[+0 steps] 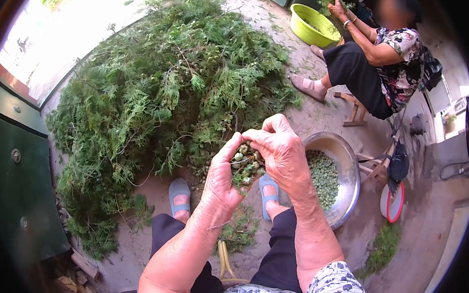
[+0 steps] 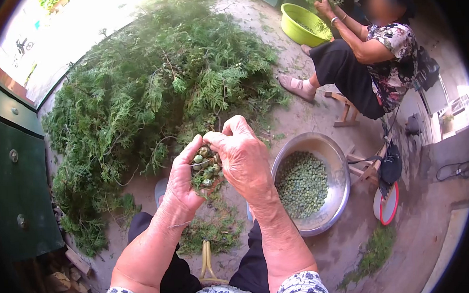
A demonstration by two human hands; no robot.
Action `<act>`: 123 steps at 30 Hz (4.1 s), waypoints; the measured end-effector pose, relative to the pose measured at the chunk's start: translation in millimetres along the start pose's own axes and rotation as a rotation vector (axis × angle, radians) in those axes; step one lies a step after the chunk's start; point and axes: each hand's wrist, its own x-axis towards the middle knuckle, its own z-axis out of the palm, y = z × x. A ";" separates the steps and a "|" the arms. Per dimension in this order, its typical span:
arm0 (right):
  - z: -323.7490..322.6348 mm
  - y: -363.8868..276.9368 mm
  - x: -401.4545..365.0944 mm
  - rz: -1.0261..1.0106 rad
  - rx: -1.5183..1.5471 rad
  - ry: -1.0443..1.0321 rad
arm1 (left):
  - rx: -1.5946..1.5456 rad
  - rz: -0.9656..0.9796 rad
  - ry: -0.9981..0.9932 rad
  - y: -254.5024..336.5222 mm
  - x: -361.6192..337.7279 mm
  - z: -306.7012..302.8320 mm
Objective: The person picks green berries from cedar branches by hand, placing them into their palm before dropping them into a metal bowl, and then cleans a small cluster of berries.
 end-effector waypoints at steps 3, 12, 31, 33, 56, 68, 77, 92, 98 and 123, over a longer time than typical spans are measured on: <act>4.2 10.9 4.5 -0.064 0.144 0.132 | -0.011 -0.028 -0.042 -0.2 -3.4 4.2; -12.5 9.0 2.0 0.530 1.743 0.018 | 0.005 0.082 -0.027 0.8 -3.2 10.7; -8.8 1.4 4.1 0.649 1.117 -0.022 | 0.017 0.099 -0.026 5.8 -3.5 9.1; -9.4 0.9 7.6 0.614 1.519 0.094 | -0.027 0.154 -0.049 7.7 -2.6 10.7; -4.9 14.5 -6.7 0.573 1.594 -0.020 | -0.167 0.212 -0.067 10.6 1.0 11.1; 1.1 -4.3 -2.2 0.161 0.376 0.042 | -0.008 0.140 -0.063 0.3 4.8 0.5; -6.4 6.6 -2.1 0.377 0.833 0.014 | -0.106 0.107 -0.099 1.2 3.8 -0.9; 5.2 -11.9 -8.6 0.253 0.321 0.015 | -0.163 0.238 -0.111 6.6 3.3 9.4; 6.6 -12.2 -9.2 0.232 0.297 0.007 | -0.091 0.249 -0.119 3.3 2.9 10.3; -2.5 2.6 -11.9 0.537 0.908 0.036 | -0.076 0.186 -0.109 -3.6 8.1 13.3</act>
